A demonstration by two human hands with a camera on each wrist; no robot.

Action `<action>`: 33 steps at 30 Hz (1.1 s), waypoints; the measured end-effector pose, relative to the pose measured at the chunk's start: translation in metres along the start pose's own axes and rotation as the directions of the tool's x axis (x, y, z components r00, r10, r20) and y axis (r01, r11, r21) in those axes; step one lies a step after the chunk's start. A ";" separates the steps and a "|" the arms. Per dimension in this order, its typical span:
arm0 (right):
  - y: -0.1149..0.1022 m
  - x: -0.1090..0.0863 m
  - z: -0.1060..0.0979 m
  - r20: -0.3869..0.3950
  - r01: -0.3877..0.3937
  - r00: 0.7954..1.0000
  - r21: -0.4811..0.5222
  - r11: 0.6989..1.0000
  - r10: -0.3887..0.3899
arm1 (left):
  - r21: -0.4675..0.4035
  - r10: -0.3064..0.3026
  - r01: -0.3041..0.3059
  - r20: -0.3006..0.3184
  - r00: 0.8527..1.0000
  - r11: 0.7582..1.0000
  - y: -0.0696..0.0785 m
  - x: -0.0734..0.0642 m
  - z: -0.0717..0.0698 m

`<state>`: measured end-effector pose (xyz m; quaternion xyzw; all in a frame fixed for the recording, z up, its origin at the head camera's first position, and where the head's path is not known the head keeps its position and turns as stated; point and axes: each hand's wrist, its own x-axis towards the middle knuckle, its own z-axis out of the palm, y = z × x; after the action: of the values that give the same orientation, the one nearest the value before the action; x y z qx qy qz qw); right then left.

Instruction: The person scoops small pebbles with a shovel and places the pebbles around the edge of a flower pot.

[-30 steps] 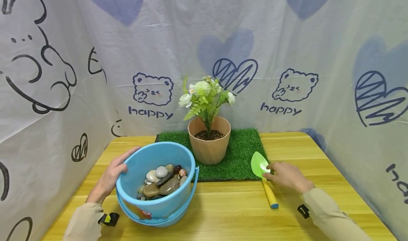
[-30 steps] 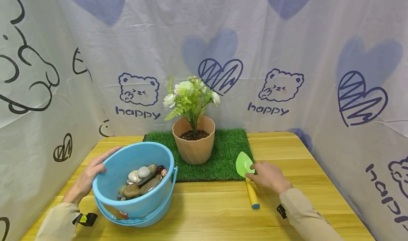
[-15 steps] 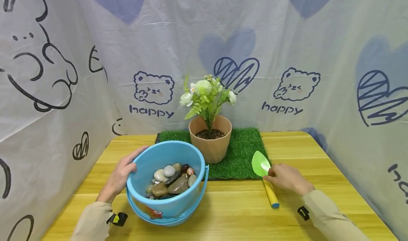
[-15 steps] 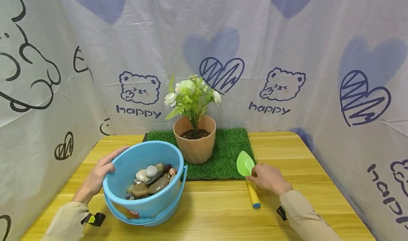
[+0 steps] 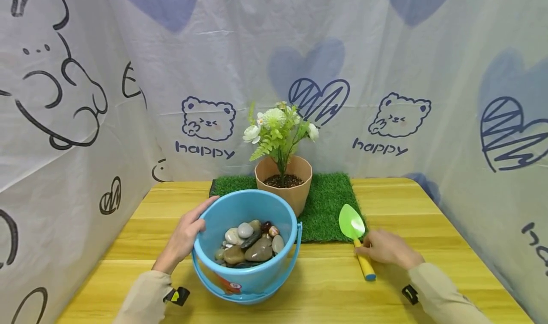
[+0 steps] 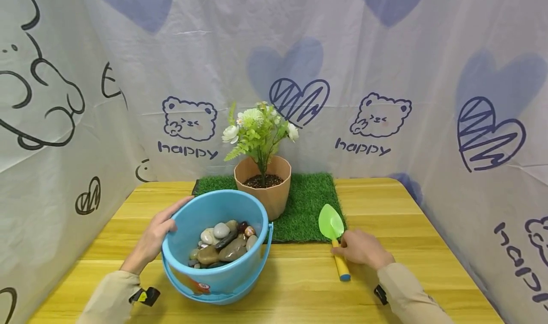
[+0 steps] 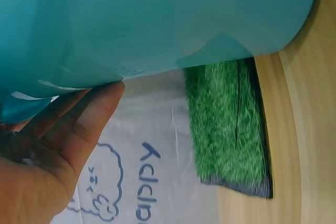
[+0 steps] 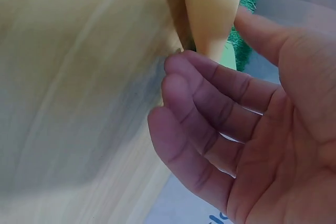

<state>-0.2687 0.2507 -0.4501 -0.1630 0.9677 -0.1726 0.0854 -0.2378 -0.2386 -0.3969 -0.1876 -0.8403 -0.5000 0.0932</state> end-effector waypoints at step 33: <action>-0.008 -0.003 0.013 0.039 -0.149 0.989 0.183 0.972 0.144 | 0.008 0.047 -0.048 0.041 0.998 0.999 0.021 0.028 0.061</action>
<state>-0.2606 0.2408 -0.4587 -0.0845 0.9556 -0.2529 0.1252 -0.2532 -0.1698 -0.3992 -0.2173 -0.8397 -0.4897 0.0887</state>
